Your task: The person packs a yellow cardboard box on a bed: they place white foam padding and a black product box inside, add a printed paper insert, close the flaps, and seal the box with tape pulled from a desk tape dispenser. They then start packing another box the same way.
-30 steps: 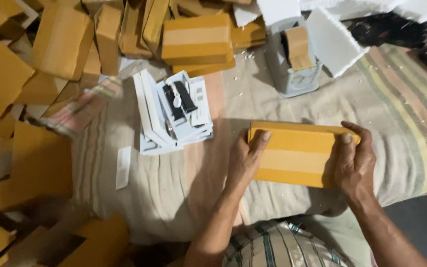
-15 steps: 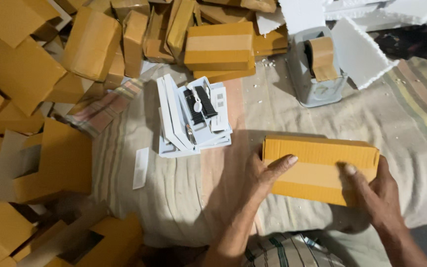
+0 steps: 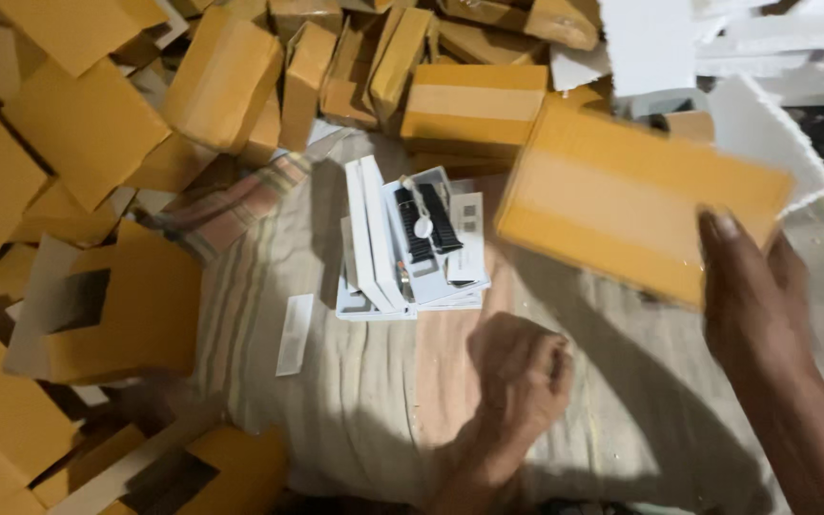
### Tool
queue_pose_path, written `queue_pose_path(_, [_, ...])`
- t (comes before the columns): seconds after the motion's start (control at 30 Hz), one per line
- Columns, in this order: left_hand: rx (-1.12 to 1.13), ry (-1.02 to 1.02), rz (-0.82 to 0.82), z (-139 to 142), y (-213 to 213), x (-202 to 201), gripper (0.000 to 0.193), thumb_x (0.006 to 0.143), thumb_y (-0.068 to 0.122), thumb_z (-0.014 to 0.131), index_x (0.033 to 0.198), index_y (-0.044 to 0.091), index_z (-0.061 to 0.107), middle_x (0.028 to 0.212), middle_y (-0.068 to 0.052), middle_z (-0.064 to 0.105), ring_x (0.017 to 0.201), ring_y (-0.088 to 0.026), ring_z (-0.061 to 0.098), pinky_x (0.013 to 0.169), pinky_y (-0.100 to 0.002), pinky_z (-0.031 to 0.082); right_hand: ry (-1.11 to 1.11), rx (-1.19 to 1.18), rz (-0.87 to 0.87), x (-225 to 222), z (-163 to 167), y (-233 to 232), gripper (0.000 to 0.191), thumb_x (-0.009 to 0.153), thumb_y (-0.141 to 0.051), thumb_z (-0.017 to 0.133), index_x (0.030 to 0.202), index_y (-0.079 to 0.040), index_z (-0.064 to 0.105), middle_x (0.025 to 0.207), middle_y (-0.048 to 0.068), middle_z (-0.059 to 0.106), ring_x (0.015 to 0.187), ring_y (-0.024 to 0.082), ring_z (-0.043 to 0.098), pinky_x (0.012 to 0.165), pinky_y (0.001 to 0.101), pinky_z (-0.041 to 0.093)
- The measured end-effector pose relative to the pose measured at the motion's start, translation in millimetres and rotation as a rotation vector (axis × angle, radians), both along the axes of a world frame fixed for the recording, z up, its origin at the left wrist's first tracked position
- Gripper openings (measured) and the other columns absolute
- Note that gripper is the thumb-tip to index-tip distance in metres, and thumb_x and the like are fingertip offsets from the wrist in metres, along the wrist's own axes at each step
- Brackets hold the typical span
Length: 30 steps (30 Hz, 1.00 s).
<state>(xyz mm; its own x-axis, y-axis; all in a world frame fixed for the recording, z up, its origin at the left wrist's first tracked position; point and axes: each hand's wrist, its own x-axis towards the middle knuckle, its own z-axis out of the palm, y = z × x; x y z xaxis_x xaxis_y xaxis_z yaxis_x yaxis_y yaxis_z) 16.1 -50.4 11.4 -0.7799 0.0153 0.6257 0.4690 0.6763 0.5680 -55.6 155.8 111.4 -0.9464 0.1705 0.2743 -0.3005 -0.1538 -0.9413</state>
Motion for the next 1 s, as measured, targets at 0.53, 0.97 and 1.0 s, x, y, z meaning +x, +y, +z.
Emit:
queue_pose_path(0.53, [0.042,-0.205,-0.091,-13.4,4.6,-23.2,0.014,0.094,0.016,0.076,0.092,0.006,0.066,0.089,-0.015,0.064,0.081,-0.032,0.066,0.075,-0.048,0.054,0.178,1.285,-0.135,-223.5,-11.0,-166.5,0.134,0.056,-0.055,0.097,0.163,-0.021,0.023,0.159,0.038,0.003,0.149,0.055,0.018,0.115,0.0512,0.037])
queue_pose_path(0.97, [-0.002,-0.073,-0.032,-13.6,7.3,-26.0,0.017,0.086,0.015,0.074,0.089,0.006,0.06,0.091,-0.016,0.063,0.086,-0.038,0.064,0.079,-0.051,0.054,0.05,1.372,0.047,-300.6,30.1,-171.4,0.13,0.069,-0.045,0.093,0.168,-0.022,0.012,0.155,0.038,0.023,0.12,0.054,0.058,0.102,0.0481,0.053])
queue_pose_path(1.0, [-0.011,-0.086,-0.026,-13.1,8.7,-24.8,0.017,0.088,0.015,0.075,0.088,0.006,0.06,0.09,-0.016,0.062,0.085,-0.037,0.063,0.077,-0.051,0.053,0.044,1.355,0.026,-297.9,32.0,-168.7,0.129,0.071,-0.046,0.093,0.167,-0.019,0.01,0.158,0.038,0.02,0.121,0.054,0.057,0.101,0.0486,0.053])
